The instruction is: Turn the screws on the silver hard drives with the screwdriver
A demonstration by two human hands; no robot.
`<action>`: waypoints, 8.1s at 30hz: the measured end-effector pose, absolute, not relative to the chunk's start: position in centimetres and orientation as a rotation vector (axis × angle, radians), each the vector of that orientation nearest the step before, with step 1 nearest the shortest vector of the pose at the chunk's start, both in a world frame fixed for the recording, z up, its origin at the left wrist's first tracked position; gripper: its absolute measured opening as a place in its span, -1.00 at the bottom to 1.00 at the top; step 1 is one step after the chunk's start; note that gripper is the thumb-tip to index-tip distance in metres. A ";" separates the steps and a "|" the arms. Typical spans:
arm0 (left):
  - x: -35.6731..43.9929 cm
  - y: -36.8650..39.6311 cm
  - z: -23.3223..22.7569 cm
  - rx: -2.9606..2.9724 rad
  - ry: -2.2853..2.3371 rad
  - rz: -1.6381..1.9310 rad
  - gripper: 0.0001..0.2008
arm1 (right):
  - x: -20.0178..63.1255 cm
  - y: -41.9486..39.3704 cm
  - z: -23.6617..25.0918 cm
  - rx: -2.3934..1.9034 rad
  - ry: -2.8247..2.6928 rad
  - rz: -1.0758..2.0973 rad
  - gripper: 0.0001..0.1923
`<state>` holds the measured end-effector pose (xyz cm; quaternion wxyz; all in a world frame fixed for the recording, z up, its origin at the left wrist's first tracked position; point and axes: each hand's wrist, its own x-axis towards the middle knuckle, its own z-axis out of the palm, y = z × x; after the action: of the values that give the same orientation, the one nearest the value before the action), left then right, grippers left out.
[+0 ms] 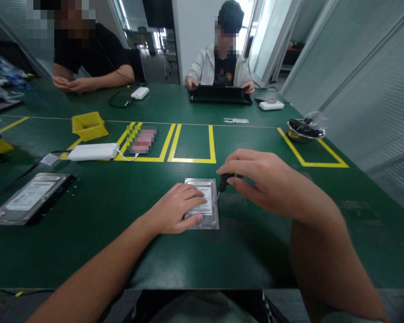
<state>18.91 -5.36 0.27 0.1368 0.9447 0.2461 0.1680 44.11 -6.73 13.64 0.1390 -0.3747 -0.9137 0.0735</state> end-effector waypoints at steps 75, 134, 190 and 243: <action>18.9 -5.3 0.1 2.733 0.702 0.510 -0.61 | 43.5 -6.0 12.9 -1.131 -2.533 0.112 -0.91; 18.8 -5.4 0.1 2.735 0.700 0.525 -0.61 | 44.1 -6.2 13.2 -0.926 -2.593 0.284 -0.72; 18.3 -6.1 0.3 2.822 0.608 0.447 -0.17 | 45.0 -5.8 7.2 -1.768 -2.182 -0.441 -0.89; 19.4 -6.0 -1.0 2.831 0.726 0.510 -0.32 | 73.3 -12.6 -0.4 -2.623 -1.469 -0.298 -0.85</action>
<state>19.42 -5.97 -0.96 0.0875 0.9506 0.2437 0.1712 73.35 -12.58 -0.37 0.0602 -0.8666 -0.4854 -0.0983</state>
